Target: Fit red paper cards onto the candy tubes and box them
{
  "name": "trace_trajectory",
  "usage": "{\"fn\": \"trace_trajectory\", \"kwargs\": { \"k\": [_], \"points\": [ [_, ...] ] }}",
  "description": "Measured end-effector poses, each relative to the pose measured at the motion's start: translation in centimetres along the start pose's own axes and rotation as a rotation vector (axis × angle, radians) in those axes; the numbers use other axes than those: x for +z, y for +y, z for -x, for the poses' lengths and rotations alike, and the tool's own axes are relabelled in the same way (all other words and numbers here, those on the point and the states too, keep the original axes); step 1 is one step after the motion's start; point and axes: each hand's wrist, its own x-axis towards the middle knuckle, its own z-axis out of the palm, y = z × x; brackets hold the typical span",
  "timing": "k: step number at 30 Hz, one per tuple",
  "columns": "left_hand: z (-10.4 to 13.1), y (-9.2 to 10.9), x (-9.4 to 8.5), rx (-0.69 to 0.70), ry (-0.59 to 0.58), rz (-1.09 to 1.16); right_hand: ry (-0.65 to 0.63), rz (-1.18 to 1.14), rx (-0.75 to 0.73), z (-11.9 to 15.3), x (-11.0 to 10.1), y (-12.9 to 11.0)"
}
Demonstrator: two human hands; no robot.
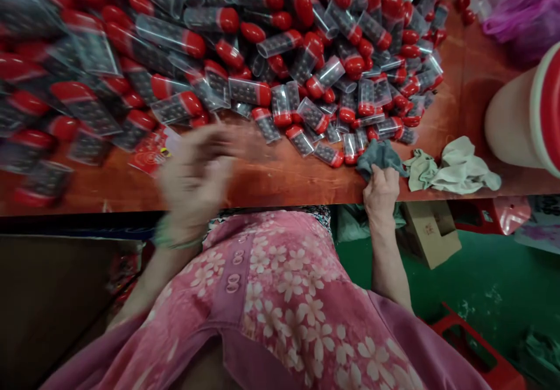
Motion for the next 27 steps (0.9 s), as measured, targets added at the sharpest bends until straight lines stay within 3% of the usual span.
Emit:
{"fn": "trace_trajectory", "kwargs": {
  "k": [3,5,7,9,15,21,24,27],
  "points": [
    [-2.8,-0.7,9.7,0.386,-0.503,-0.109,0.078,-0.133,-0.001,-1.0,0.8,0.0],
    [-4.0,-0.7,14.9,0.46,-0.658,-0.201,0.088,-0.15,-0.002,-1.0,0.9,-0.6],
    [-4.3,-0.4,18.0,0.458,-0.718,-0.316,0.061,-0.167,-0.021,-0.7,0.7,-1.2],
    [-4.0,-0.2,19.2,0.452,-0.75,-0.407,0.034,-0.178,-0.041,-0.5,0.3,-1.4],
    [-3.4,-1.0,20.2,0.52,-0.791,-0.646,0.065,-0.142,-0.005,-0.9,-1.8,0.5],
    [-4.0,-2.3,23.4,0.547,-0.787,-0.777,-0.127,-0.278,-0.052,-1.4,-3.9,4.2],
    [-4.5,-2.4,24.1,0.475,-0.804,-0.754,0.003,-0.039,0.079,-2.2,-4.1,6.6],
    [-5.0,-2.3,24.7,0.41,-0.805,-0.725,-0.036,0.253,0.199,-3.3,-2.8,8.8]
  ]
}}
